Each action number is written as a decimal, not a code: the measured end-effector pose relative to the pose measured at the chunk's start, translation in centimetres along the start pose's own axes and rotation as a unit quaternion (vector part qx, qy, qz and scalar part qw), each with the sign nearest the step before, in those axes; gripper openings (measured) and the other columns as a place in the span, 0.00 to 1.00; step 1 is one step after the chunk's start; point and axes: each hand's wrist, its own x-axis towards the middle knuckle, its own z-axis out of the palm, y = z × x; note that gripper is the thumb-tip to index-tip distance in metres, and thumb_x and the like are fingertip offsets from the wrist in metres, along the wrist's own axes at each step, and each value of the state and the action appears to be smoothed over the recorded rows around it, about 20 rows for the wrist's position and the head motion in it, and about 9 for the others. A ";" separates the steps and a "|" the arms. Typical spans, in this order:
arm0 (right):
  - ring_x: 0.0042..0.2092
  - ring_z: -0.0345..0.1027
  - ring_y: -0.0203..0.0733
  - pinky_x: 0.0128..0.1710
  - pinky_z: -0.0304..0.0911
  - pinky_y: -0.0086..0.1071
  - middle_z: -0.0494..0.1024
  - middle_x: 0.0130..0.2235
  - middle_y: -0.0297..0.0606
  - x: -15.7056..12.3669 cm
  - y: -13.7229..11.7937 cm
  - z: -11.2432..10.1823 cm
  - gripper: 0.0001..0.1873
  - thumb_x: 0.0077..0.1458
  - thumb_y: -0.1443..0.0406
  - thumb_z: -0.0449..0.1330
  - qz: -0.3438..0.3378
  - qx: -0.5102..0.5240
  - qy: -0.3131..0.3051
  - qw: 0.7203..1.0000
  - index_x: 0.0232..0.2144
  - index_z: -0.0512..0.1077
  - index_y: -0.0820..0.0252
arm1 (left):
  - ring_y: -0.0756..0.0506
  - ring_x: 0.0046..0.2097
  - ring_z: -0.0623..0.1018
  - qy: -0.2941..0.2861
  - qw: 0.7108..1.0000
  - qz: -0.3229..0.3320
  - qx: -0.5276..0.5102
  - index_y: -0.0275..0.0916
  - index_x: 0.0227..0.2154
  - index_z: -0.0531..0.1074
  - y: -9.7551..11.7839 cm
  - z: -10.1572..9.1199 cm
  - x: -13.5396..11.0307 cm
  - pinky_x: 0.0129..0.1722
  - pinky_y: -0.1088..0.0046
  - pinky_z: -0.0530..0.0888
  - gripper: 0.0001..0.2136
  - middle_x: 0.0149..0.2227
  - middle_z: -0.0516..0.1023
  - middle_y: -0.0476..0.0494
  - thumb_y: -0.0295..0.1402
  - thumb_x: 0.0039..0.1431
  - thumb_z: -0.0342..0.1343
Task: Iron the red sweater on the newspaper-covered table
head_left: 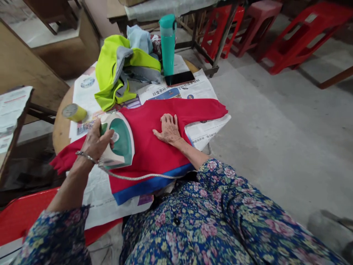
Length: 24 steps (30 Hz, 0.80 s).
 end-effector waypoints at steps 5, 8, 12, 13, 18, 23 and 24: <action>0.69 0.63 0.66 0.77 0.45 0.68 0.73 0.64 0.63 0.0 0.1 0.2 0.27 0.64 0.55 0.65 -0.004 0.004 0.014 1.000 0.57 0.71 0.66 | 0.45 0.21 0.72 0.009 1.000 0.007 -0.021 0.43 0.43 0.68 -2.7 -0.1 -4.6 0.22 0.72 0.67 0.22 0.16 0.71 0.58 0.47 0.46 0.57; 0.69 0.62 0.66 0.77 0.45 0.68 0.73 0.64 0.63 -0.1 0.1 0.4 0.26 0.64 0.57 0.64 -0.003 0.001 0.015 1.000 0.58 0.70 0.66 | 0.44 0.21 0.73 -0.017 0.999 0.021 -0.028 0.40 0.51 0.69 -2.8 0.7 -7.0 0.24 0.70 0.69 0.28 0.16 0.71 0.58 0.50 0.50 0.57; 0.68 0.63 0.66 0.77 0.43 0.69 0.74 0.63 0.62 -0.1 0.4 0.7 0.24 0.65 0.56 0.62 -0.003 0.001 0.024 1.000 0.57 0.70 0.64 | 0.43 0.21 0.74 -0.063 0.996 0.049 -0.031 0.35 0.61 0.69 -2.0 2.7 -8.2 0.26 0.68 0.71 0.33 0.17 0.70 0.59 0.48 0.55 0.56; 0.68 0.63 0.65 0.77 0.43 0.69 0.74 0.62 0.61 -0.1 0.5 0.8 0.23 0.66 0.56 0.61 -0.005 0.004 0.027 1.000 0.56 0.70 0.64 | 0.44 0.21 0.74 -0.073 0.995 0.058 -0.035 0.34 0.63 0.68 -1.7 3.2 -8.1 0.26 0.68 0.72 0.34 0.17 0.70 0.59 0.47 0.56 0.56; 0.67 0.63 0.64 0.77 0.43 0.69 0.75 0.62 0.59 -0.2 1.0 1.0 0.19 0.68 0.57 0.58 -0.019 0.013 0.028 0.999 0.55 0.69 0.61 | 0.46 0.19 0.73 -0.102 0.988 0.104 -0.058 0.34 0.66 0.66 -0.7 5.1 -5.5 0.26 0.70 0.72 0.33 0.18 0.70 0.60 0.43 0.60 0.56; 0.68 0.62 0.63 0.77 0.42 0.68 0.74 0.62 0.56 -0.3 0.9 0.4 0.15 0.70 0.59 0.56 -0.021 0.013 0.006 1.000 0.54 0.70 0.59 | 0.48 0.19 0.73 -0.089 0.987 0.110 -0.073 0.38 0.59 0.70 0.6 5.8 -2.0 0.23 0.73 0.70 0.26 0.21 0.71 0.58 0.37 0.57 0.57; 0.68 0.62 0.63 0.77 0.42 0.68 0.74 0.62 0.56 -0.4 0.8 0.2 0.14 0.70 0.59 0.56 -0.019 0.013 0.002 1.000 0.54 0.70 0.58 | 0.47 0.19 0.73 -0.081 0.988 0.106 -0.073 0.39 0.56 0.71 0.8 5.6 -1.4 0.23 0.72 0.69 0.24 0.21 0.70 0.58 0.37 0.56 0.58</action>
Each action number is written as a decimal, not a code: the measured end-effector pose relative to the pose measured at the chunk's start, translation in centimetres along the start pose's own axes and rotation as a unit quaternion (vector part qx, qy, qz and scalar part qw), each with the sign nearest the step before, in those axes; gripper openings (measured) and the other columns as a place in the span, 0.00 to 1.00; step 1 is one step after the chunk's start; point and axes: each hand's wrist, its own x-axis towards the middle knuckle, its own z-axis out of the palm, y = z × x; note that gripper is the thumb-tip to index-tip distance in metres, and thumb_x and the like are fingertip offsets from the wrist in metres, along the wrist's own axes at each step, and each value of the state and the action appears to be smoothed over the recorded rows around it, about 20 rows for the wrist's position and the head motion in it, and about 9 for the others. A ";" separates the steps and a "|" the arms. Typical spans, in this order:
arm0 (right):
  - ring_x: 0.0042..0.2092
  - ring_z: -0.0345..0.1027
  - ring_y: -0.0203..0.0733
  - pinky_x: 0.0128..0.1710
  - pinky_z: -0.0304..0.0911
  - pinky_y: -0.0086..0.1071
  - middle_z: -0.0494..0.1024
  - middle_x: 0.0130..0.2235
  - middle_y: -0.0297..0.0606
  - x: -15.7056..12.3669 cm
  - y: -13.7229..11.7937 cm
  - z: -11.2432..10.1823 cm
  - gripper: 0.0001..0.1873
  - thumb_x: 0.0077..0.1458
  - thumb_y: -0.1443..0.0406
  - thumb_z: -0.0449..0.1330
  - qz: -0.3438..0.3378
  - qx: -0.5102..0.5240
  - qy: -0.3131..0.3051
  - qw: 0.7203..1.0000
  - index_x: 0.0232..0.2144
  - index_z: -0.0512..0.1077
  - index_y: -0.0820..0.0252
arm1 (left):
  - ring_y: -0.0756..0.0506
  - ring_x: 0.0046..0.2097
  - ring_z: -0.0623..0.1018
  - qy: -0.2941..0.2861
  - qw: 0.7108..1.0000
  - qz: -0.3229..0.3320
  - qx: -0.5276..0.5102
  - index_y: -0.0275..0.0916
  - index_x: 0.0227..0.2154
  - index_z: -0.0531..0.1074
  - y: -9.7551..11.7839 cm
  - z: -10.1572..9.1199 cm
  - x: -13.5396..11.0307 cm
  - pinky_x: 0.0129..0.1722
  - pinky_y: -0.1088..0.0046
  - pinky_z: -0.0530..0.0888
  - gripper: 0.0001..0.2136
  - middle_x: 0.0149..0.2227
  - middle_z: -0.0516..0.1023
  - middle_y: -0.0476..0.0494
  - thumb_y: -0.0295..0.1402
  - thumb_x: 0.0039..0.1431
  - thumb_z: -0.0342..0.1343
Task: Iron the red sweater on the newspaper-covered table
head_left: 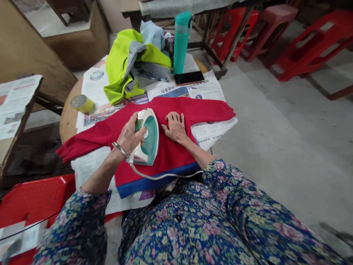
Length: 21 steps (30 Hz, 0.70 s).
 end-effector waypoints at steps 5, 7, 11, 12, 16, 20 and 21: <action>0.69 0.62 0.62 0.77 0.41 0.70 0.75 0.62 0.55 0.0 -0.2 -0.4 0.12 0.68 0.62 0.58 -0.002 0.022 0.003 1.000 0.51 0.72 0.57 | 0.47 0.19 0.71 0.053 0.998 -0.045 -0.001 0.43 0.46 0.69 -0.8 -2.6 1.2 0.21 0.71 0.68 0.17 0.20 0.70 0.57 0.35 0.53 0.59; 0.70 0.62 0.62 0.77 0.41 0.71 0.76 0.62 0.54 0.1 -0.2 -0.4 0.12 0.68 0.63 0.58 -0.004 0.032 0.004 0.999 0.51 0.73 0.56 | 0.48 0.19 0.70 0.075 0.995 -0.067 -0.003 0.44 0.44 0.69 -1.6 -3.8 0.7 0.21 0.70 0.67 0.16 0.19 0.69 0.56 0.35 0.52 0.60; 0.72 0.60 0.61 0.77 0.42 0.71 0.75 0.64 0.52 0.1 -0.4 -0.5 0.12 0.67 0.63 0.59 -0.006 0.040 -0.001 0.999 0.51 0.74 0.56 | 0.46 0.21 0.71 0.093 0.992 -0.084 0.010 0.44 0.46 0.70 -2.6 -5.3 -2.2 0.22 0.69 0.65 0.18 0.18 0.69 0.55 0.39 0.51 0.59; 0.72 0.60 0.61 0.77 0.42 0.71 0.75 0.65 0.52 0.1 -0.4 -0.6 0.12 0.67 0.63 0.59 -0.005 0.038 -0.003 0.999 0.51 0.75 0.56 | 0.45 0.21 0.71 0.086 0.993 -0.083 0.015 0.43 0.48 0.71 -2.6 -5.3 -3.1 0.22 0.69 0.66 0.20 0.18 0.69 0.55 0.41 0.52 0.59; 0.73 0.59 0.61 0.78 0.42 0.71 0.74 0.66 0.53 0.0 -0.6 -0.7 0.13 0.68 0.65 0.58 -0.001 0.026 -0.008 1.000 0.52 0.75 0.57 | 0.44 0.21 0.73 0.034 0.996 -0.076 0.027 0.38 0.62 0.69 -1.9 -3.8 -6.5 0.25 0.68 0.71 0.34 0.18 0.70 0.58 0.47 0.53 0.60; 0.74 0.59 0.60 0.78 0.42 0.71 0.74 0.67 0.53 -0.1 -0.4 -0.3 0.12 0.68 0.66 0.57 -0.009 0.033 0.000 0.999 0.51 0.75 0.57 | 0.43 0.19 0.73 -0.031 0.997 -0.065 0.006 0.36 0.72 0.64 -0.9 -1.2 -7.5 0.24 0.67 0.72 0.42 0.17 0.70 0.58 0.47 0.55 0.59; 0.74 0.59 0.60 0.78 0.42 0.71 0.74 0.67 0.52 -0.1 -0.3 -0.2 0.12 0.69 0.66 0.56 -0.011 0.034 0.002 0.999 0.51 0.74 0.56 | 0.43 0.19 0.72 -0.048 0.997 -0.062 -0.004 0.36 0.73 0.63 -0.7 -0.6 -7.3 0.23 0.67 0.72 0.42 0.18 0.70 0.58 0.46 0.56 0.59</action>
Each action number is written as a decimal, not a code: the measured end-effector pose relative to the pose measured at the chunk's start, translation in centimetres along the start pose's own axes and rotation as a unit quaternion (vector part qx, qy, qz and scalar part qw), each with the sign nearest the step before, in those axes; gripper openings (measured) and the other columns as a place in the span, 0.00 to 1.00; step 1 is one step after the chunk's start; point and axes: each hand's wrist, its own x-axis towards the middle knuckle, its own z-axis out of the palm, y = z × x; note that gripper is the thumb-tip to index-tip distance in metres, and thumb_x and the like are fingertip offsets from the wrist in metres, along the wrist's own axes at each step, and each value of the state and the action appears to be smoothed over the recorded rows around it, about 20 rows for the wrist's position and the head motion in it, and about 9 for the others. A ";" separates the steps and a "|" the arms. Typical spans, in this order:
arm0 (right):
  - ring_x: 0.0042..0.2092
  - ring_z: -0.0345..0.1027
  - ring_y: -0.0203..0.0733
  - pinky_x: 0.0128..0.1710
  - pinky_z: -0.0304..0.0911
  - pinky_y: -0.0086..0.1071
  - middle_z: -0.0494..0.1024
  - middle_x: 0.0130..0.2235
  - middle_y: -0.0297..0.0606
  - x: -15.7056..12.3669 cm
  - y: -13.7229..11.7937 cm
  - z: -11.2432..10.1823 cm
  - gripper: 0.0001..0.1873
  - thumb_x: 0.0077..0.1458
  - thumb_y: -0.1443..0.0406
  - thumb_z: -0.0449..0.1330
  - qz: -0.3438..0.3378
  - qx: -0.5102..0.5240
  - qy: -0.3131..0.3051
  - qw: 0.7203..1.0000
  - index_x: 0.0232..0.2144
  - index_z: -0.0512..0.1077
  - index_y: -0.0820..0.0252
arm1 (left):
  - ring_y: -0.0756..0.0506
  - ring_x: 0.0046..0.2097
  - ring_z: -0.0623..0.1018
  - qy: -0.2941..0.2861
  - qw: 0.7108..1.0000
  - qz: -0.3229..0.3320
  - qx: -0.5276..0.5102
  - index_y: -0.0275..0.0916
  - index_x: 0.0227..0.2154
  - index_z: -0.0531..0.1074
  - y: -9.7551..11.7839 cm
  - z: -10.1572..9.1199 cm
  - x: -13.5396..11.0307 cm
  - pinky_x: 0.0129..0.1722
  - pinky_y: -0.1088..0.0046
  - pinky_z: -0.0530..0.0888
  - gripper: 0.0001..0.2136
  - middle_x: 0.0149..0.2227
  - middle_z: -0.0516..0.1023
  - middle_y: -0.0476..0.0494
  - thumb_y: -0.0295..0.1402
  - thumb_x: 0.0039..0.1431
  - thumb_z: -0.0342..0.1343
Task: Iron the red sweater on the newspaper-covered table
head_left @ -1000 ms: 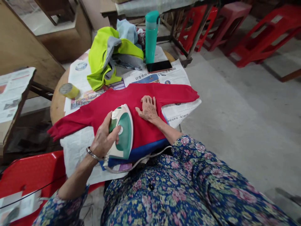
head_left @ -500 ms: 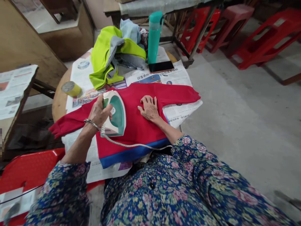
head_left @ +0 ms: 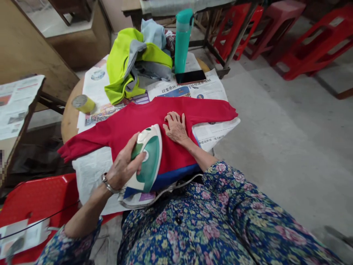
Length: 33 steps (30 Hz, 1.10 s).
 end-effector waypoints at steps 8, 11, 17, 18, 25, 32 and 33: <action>0.74 0.59 0.60 0.77 0.40 0.72 0.74 0.69 0.53 -0.2 0.5 0.4 0.14 0.68 0.66 0.54 -0.003 0.003 0.003 1.000 0.52 0.74 0.57 | 0.48 0.19 0.73 0.023 0.999 0.035 -0.022 0.38 0.64 0.69 1.9 0.4 5.1 0.22 0.72 0.70 0.32 0.22 0.72 0.58 0.37 0.55 0.59; 0.74 0.59 0.61 0.77 0.39 0.74 0.75 0.68 0.53 -0.2 0.5 0.5 0.14 0.67 0.66 0.54 -0.006 0.009 0.008 1.000 0.52 0.74 0.56 | 0.49 0.19 0.72 0.077 0.996 0.033 -0.023 0.41 0.53 0.72 1.5 -1.4 7.3 0.21 0.73 0.69 0.22 0.21 0.70 0.59 0.35 0.53 0.59; 0.74 0.58 0.62 0.77 0.39 0.73 0.74 0.68 0.54 0.0 0.3 0.3 0.15 0.67 0.66 0.55 -0.003 0.000 -0.003 1.000 0.53 0.74 0.58 | 0.52 0.19 0.70 0.194 0.980 -0.045 -0.017 0.41 0.45 0.68 -0.4 -6.0 8.4 0.24 0.73 0.67 0.15 0.18 0.67 0.62 0.32 0.53 0.53; 0.75 0.58 0.62 0.77 0.38 0.74 0.74 0.68 0.55 0.1 0.2 0.2 0.15 0.67 0.66 0.54 -0.004 -0.002 -0.004 1.000 0.53 0.74 0.58 | 0.52 0.20 0.70 0.209 0.976 -0.055 -0.017 0.41 0.45 0.68 -0.6 -6.5 8.3 0.25 0.73 0.68 0.15 0.18 0.67 0.63 0.32 0.53 0.53; 0.74 0.59 0.62 0.77 0.40 0.73 0.75 0.67 0.55 0.3 0.1 0.2 0.16 0.66 0.67 0.55 -0.009 0.006 -0.001 1.000 0.53 0.74 0.59 | 0.48 0.18 0.68 0.204 0.975 -0.084 -0.020 0.46 0.40 0.66 -1.0 -6.7 5.1 0.21 0.71 0.67 0.16 0.17 0.67 0.59 0.38 0.47 0.59; 0.74 0.60 0.62 0.77 0.40 0.73 0.76 0.67 0.55 0.2 0.2 0.6 0.16 0.66 0.67 0.55 -0.012 0.020 0.014 1.000 0.53 0.74 0.59 | 0.44 0.21 0.72 0.160 0.985 -0.063 0.006 0.43 0.50 0.70 -1.5 -4.2 -1.7 0.22 0.70 0.68 0.23 0.17 0.71 0.57 0.46 0.52 0.60; 0.74 0.59 0.63 0.77 0.40 0.73 0.75 0.67 0.55 0.1 0.3 0.7 0.16 0.66 0.67 0.55 -0.013 0.019 0.013 1.000 0.53 0.74 0.59 | 0.44 0.21 0.72 0.153 0.986 -0.064 0.008 0.42 0.52 0.71 -1.5 -3.8 -2.5 0.22 0.70 0.69 0.24 0.18 0.71 0.57 0.47 0.53 0.59</action>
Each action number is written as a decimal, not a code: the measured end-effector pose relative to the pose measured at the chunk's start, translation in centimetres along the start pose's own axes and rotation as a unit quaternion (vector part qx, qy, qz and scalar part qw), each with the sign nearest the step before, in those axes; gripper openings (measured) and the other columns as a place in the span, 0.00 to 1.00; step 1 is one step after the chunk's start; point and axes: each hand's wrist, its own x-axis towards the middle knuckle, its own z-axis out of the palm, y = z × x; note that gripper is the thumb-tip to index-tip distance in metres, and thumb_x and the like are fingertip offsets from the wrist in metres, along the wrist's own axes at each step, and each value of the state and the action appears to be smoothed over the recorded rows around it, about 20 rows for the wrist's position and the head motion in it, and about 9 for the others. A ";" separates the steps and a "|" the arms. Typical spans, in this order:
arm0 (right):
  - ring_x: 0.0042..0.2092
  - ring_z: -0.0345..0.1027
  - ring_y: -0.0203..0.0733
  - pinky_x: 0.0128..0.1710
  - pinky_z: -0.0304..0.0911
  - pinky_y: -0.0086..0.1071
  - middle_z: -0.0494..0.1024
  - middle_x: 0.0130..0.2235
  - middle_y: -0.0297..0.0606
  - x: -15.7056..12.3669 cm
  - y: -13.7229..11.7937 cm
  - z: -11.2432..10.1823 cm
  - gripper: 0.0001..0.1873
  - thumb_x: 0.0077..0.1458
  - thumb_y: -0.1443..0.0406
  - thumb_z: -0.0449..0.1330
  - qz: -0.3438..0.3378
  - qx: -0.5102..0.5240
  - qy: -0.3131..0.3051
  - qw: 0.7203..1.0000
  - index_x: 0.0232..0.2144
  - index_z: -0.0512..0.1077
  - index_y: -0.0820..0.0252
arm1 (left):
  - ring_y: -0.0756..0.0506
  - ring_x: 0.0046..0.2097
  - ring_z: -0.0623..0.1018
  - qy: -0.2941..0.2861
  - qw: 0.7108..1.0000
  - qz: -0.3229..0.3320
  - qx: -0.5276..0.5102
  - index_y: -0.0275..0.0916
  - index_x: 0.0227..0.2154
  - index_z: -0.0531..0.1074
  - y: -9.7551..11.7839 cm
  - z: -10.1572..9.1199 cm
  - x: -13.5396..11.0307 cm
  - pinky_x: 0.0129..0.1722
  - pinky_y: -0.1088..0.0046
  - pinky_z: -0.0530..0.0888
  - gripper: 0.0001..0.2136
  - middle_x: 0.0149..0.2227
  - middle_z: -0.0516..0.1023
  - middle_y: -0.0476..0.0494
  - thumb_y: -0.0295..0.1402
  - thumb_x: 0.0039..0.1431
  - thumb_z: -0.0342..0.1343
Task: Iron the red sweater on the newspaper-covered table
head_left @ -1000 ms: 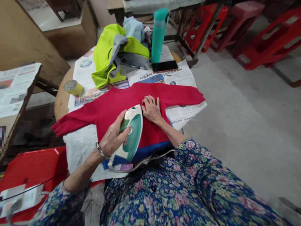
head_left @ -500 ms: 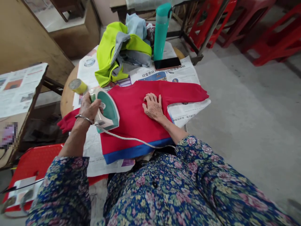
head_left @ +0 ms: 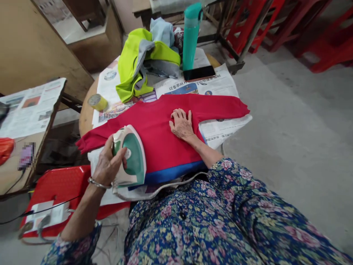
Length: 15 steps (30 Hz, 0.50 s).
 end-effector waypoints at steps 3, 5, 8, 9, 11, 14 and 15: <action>0.74 0.58 0.64 0.77 0.37 0.75 0.75 0.67 0.56 -0.1 0.2 0.2 0.17 0.66 0.67 0.54 -0.006 0.000 0.002 1.000 0.54 0.74 0.59 | 0.43 0.23 0.75 -0.009 1.000 -0.005 -0.007 0.40 0.54 0.71 -0.1 0.3 -1.4 0.24 0.70 0.70 0.26 0.20 0.72 0.56 0.48 0.54 0.59; 0.74 0.58 0.64 0.77 0.36 0.76 0.74 0.67 0.56 -0.2 0.3 0.4 0.17 0.66 0.67 0.54 -0.008 0.000 0.006 1.000 0.54 0.74 0.59 | 0.43 0.23 0.76 0.001 1.000 -0.006 -0.016 0.41 0.53 0.71 -0.1 0.3 -0.9 0.22 0.70 0.69 0.26 0.20 0.71 0.56 0.46 0.53 0.59; 0.74 0.58 0.64 0.76 0.37 0.76 0.74 0.67 0.57 -0.2 0.4 0.4 0.17 0.66 0.67 0.54 -0.008 -0.002 0.010 1.000 0.54 0.74 0.59 | 0.45 0.21 0.74 0.029 0.999 -0.007 -0.038 0.41 0.49 0.70 -0.1 0.1 1.7 0.21 0.71 0.69 0.23 0.18 0.70 0.58 0.43 0.50 0.59; 0.74 0.59 0.63 0.76 0.38 0.75 0.74 0.67 0.57 -0.2 0.4 0.4 0.16 0.66 0.67 0.54 -0.007 -0.004 0.009 1.000 0.54 0.74 0.60 | 0.45 0.20 0.73 0.038 0.998 -0.014 -0.046 0.41 0.48 0.69 -0.1 0.0 2.8 0.21 0.72 0.69 0.22 0.18 0.69 0.59 0.41 0.49 0.59; 0.74 0.59 0.63 0.77 0.38 0.75 0.74 0.67 0.57 -0.2 0.4 0.3 0.16 0.66 0.66 0.55 -0.002 -0.012 0.003 1.000 0.53 0.74 0.60 | 0.47 0.18 0.70 0.052 0.996 -0.037 -0.057 0.41 0.47 0.68 0.1 -0.5 5.5 0.20 0.73 0.68 0.21 0.17 0.68 0.60 0.38 0.48 0.58; 0.74 0.58 0.63 0.77 0.38 0.74 0.74 0.68 0.56 -0.2 0.3 0.0 0.16 0.67 0.66 0.54 0.001 -0.027 -0.009 1.000 0.54 0.74 0.59 | 0.50 0.19 0.68 0.093 0.993 -0.045 -0.060 0.42 0.43 0.67 0.1 -1.2 9.9 0.21 0.75 0.69 0.16 0.17 0.67 0.62 0.32 0.49 0.58; 0.75 0.58 0.63 0.77 0.38 0.74 0.74 0.67 0.56 -0.2 0.2 -0.1 0.16 0.67 0.66 0.54 0.000 -0.032 -0.012 0.999 0.54 0.74 0.59 | 0.50 0.19 0.68 0.117 0.991 -0.036 -0.054 0.42 0.40 0.66 0.0 -1.4 11.3 0.21 0.75 0.70 0.14 0.17 0.66 0.62 0.29 0.49 0.58</action>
